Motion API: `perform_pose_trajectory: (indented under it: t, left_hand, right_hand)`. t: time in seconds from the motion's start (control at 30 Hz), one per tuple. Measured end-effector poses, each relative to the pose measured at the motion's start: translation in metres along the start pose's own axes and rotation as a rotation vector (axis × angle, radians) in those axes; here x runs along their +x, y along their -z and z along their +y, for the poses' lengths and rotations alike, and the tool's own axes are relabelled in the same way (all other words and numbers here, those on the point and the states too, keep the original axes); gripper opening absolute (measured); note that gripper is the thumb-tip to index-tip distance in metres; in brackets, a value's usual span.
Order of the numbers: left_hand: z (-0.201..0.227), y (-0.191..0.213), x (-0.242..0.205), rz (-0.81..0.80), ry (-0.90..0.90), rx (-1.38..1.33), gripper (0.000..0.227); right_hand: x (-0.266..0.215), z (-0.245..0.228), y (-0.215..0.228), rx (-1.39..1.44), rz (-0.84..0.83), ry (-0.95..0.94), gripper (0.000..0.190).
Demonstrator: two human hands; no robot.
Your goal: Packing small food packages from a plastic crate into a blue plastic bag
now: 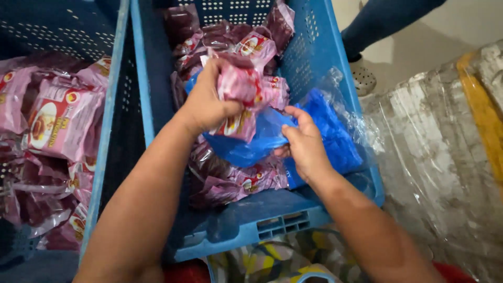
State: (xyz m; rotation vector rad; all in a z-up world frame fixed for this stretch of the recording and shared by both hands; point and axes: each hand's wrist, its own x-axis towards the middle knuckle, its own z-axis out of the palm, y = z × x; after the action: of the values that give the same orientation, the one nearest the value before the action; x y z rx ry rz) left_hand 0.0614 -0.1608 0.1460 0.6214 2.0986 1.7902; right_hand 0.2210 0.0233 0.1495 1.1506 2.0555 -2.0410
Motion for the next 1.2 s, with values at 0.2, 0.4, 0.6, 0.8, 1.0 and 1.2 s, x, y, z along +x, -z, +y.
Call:
perform_pose_trajectory:
  t: [0.2,0.4,0.6,0.8,1.0,1.2]
  left_hand:
    - [0.006,-0.018,-0.013,-0.180,0.236,0.440,0.086]
    - [-0.002,-0.038,-0.011,-0.378,0.204,0.389,0.084]
    - [-0.066,-0.066,0.002,-0.385,0.429,0.605,0.093]
    - [-0.076,-0.079,0.001,-0.342,0.465,0.649,0.096]
    - [-0.069,-0.066,0.009,-0.214,0.517,0.421,0.093]
    - [-0.066,-0.093,-0.018,-0.199,0.468,0.548,0.094]
  right_hand:
    - [0.028,0.019,0.011,0.103,0.092,0.089,0.043]
    - [0.023,0.049,-0.002,-0.133,0.048,0.278,0.039]
    - [-0.031,0.036,-0.014,0.131,-0.468,-0.033,0.043]
    - [-0.022,0.029,0.013,-0.048,-0.552,-0.103,0.036]
    - [-0.037,0.027,0.009,-0.374,-0.782,-0.050,0.021]
    - [-0.043,-0.033,0.026,0.465,-0.573,0.172,0.031]
